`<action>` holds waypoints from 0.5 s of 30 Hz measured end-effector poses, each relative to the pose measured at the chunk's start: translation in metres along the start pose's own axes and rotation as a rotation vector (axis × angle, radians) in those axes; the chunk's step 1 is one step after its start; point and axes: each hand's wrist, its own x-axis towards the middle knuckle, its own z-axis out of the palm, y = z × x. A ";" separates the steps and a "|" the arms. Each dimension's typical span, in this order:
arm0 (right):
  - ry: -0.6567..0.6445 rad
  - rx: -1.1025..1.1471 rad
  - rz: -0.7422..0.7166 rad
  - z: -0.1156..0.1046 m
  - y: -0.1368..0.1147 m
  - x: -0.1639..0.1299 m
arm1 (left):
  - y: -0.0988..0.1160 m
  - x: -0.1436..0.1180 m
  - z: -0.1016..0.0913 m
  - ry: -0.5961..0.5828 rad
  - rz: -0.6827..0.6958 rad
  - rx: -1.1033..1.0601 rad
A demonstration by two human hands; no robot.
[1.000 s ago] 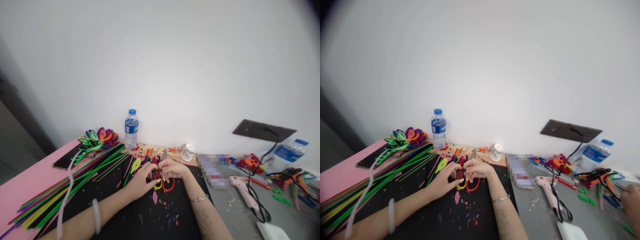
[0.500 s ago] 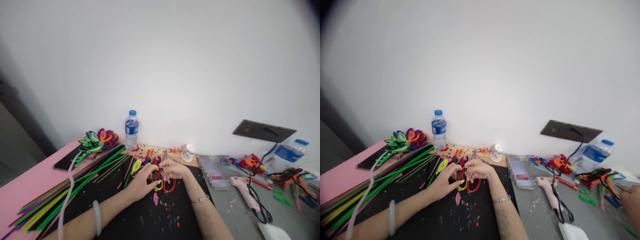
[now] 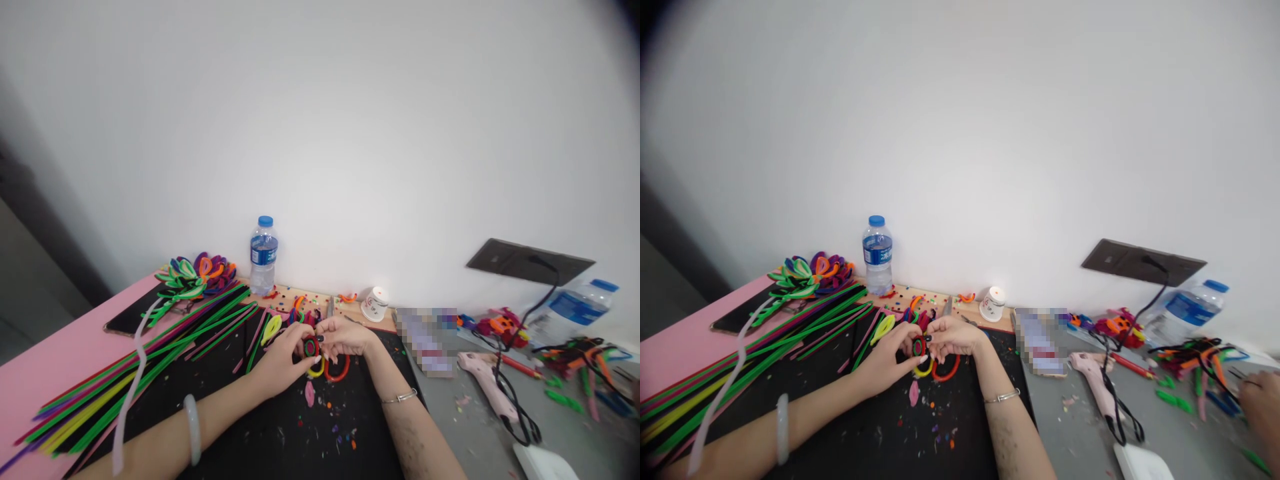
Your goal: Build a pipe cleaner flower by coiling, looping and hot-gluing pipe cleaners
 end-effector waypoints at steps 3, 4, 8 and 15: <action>0.006 -0.001 0.006 -0.001 0.000 0.000 | -0.003 -0.001 0.002 0.009 -0.039 -0.036; 0.007 -0.001 0.007 -0.001 0.001 0.000 | -0.003 -0.001 0.002 0.007 -0.042 -0.044; 0.007 0.002 0.000 -0.001 0.001 0.001 | -0.003 -0.001 0.002 -0.004 -0.030 -0.040; -0.007 0.012 -0.002 0.001 -0.001 0.000 | -0.002 -0.001 0.000 -0.013 0.017 -0.006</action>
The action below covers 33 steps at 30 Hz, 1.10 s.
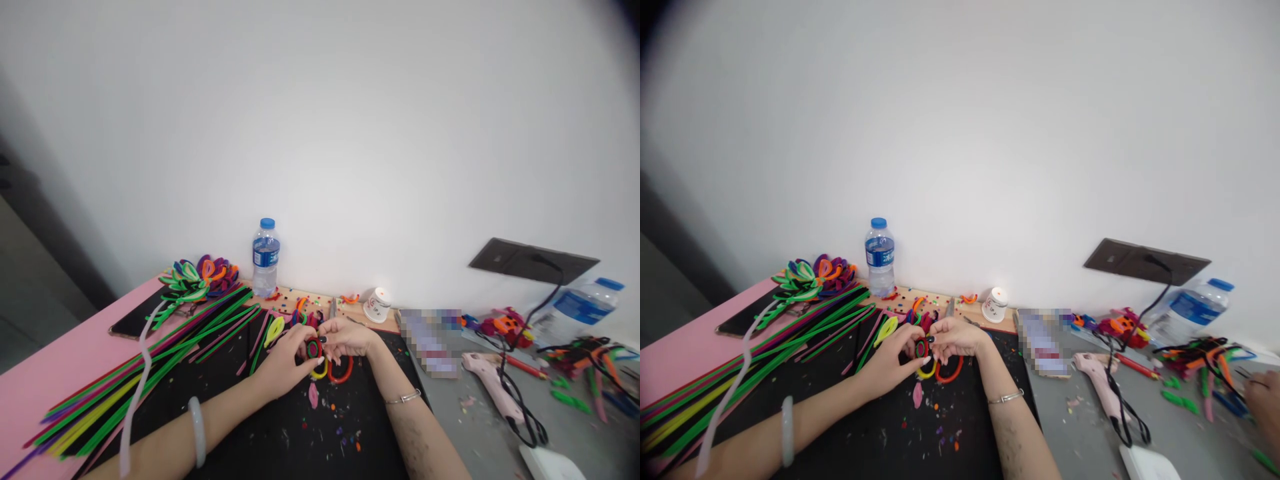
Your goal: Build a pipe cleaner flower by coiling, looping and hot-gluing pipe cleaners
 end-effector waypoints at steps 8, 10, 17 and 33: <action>0.003 0.018 -0.015 -0.001 0.001 0.000 | 0.002 0.000 -0.001 -0.004 0.010 0.023; 0.006 0.018 -0.015 -0.001 0.001 0.000 | 0.002 0.000 -0.001 -0.007 0.012 0.022; 0.007 0.012 -0.009 -0.001 0.001 0.000 | -0.001 0.000 0.000 -0.007 0.006 0.026; 0.001 0.002 -0.014 0.000 0.000 0.000 | 0.000 0.001 0.000 -0.009 -0.009 -0.013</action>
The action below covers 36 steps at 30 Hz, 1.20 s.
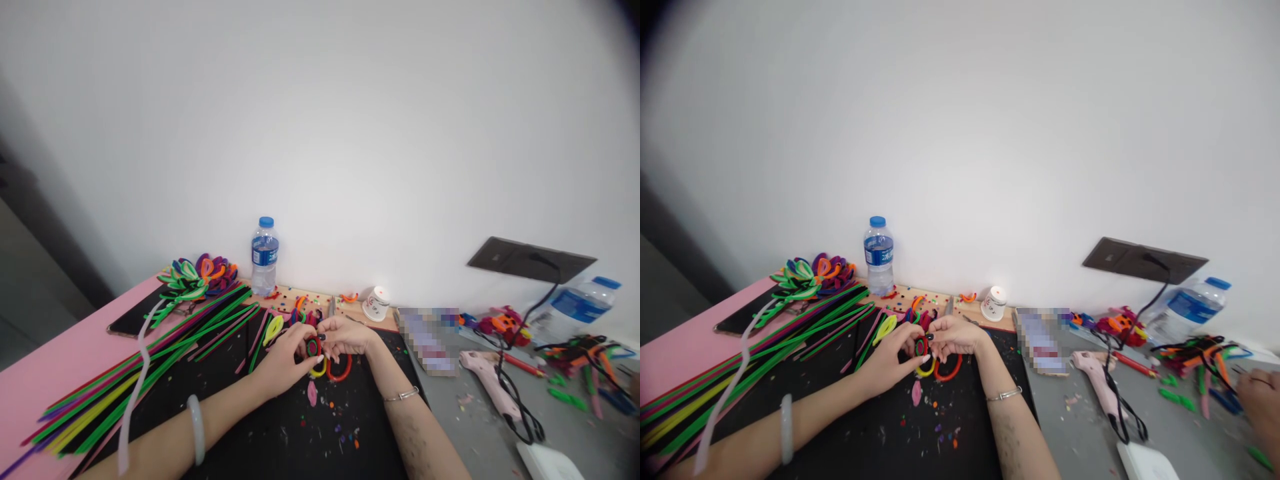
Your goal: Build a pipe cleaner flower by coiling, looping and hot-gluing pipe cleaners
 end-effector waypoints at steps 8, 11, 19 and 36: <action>0.021 -0.030 0.038 0.002 -0.002 0.000 | 0.000 -0.001 0.001 -0.005 -0.007 -0.043; 0.014 -0.028 0.033 0.003 -0.003 0.000 | 0.000 -0.001 0.001 -0.006 -0.003 -0.047; 0.033 -0.038 0.039 0.004 -0.003 -0.001 | 0.000 -0.002 0.002 0.007 -0.037 -0.047; 0.017 -0.031 0.034 0.005 -0.004 0.000 | 0.001 -0.002 -0.001 0.024 -0.042 0.043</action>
